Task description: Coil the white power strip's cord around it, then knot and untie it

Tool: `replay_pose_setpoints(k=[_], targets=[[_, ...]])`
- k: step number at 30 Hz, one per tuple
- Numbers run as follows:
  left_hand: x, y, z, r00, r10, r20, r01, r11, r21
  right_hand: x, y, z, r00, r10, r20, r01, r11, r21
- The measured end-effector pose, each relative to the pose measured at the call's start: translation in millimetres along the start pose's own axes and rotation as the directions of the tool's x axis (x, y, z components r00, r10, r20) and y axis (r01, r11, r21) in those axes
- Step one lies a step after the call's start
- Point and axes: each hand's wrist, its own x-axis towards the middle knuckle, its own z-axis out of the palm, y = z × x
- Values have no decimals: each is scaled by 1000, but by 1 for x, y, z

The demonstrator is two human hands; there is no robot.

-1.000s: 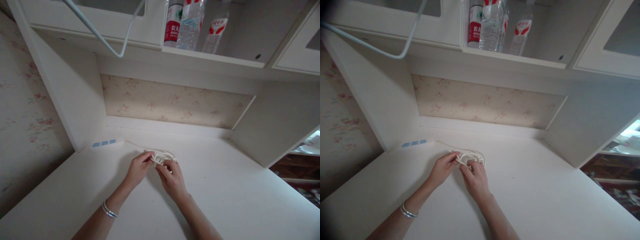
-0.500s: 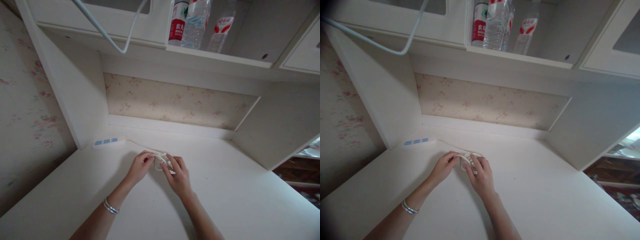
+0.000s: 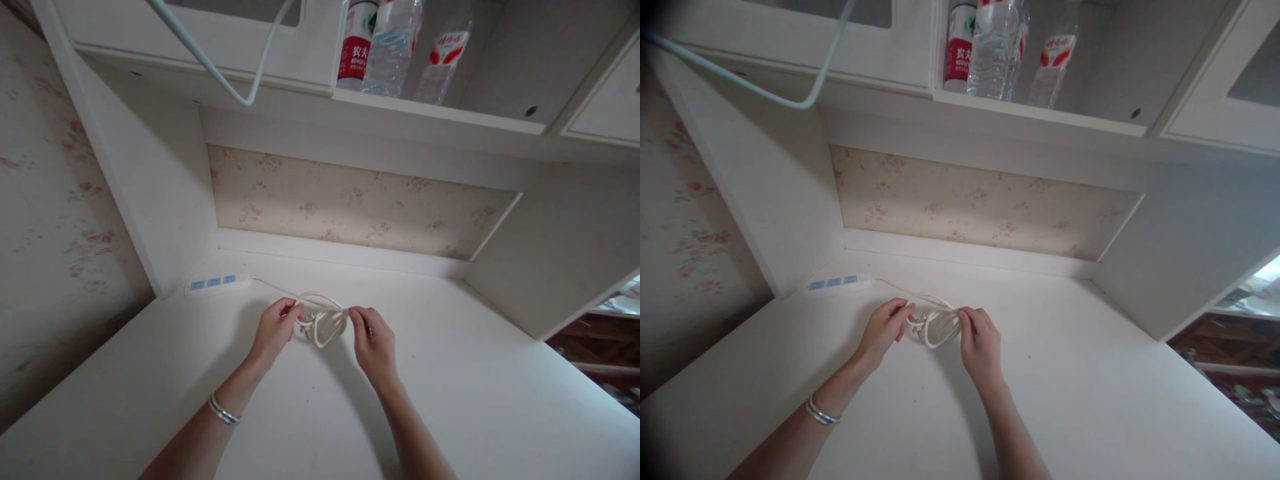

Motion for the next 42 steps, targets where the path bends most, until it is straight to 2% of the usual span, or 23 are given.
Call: replay_pose_setpoints(k=[5, 8, 11, 13, 16, 20, 23, 27, 29, 33, 35, 37, 40, 42], targets=[[-1, -3, 4, 993, -117, 8, 117, 990, -75, 4, 4, 0, 979, 175, -100, -174, 985, 22], [-1, -7, 5, 993, -116, 33, 119, 990, -75, 5, 6, 1, 957, 249, -151, -244, 968, 54], [1, -10, 4, 994, -73, 83, 76, 997, -34, 3, 6, -1, 970, 223, -100, -217, 974, 73], [1, -11, 2, 993, -69, 95, 69, 998, 7, 0, 5, -3, 991, 131, 29, -132, 988, 76], [1, -10, 0, 994, -38, 103, 31, 996, 78, -4, 4, -4, 984, 37, 174, -42, 999, 25], [-4, -7, 2, 992, 55, 110, -75, 980, 186, -7, 6, -3, 988, 98, 117, -82, 987, -139], [-7, -6, 3, 990, 54, 131, -84, 969, 234, -7, 6, -3, 986, 154, 60, -143, 977, -161], [-6, -9, 3, 988, 7, 155, -48, 963, 264, -7, 4, -2, 972, 234, -23, -235, 967, -98], [-4, -12, 2, 986, -32, 162, -12, 964, 265, -9, 3, -2, 971, 241, -5, -241, 969, -58], [0, -16, 3, 981, -112, 156, 66, 959, 276, -15, 4, 0, 973, 195, 119, -202, 978, 45], [1, -17, 3, 976, -140, 168, 91, 959, 269, -17, 4, 2, 971, 208, 115, -219, 971, 94], [1, -18, 3, 968, -148, 202, 94, 962, 258, -16, 4, 3, 961, 271, 45, -275, 948, 162], [0, -19, 4, 966, -117, 230, 60, 968, 242, -7, 3, 1, 897, 431, -102, -368, 854, 367], [0, -21, 5, 976, -80, 205, 34, 975, 219, 2, 4, -3, 834, 531, -148, -368, 736, 568]])
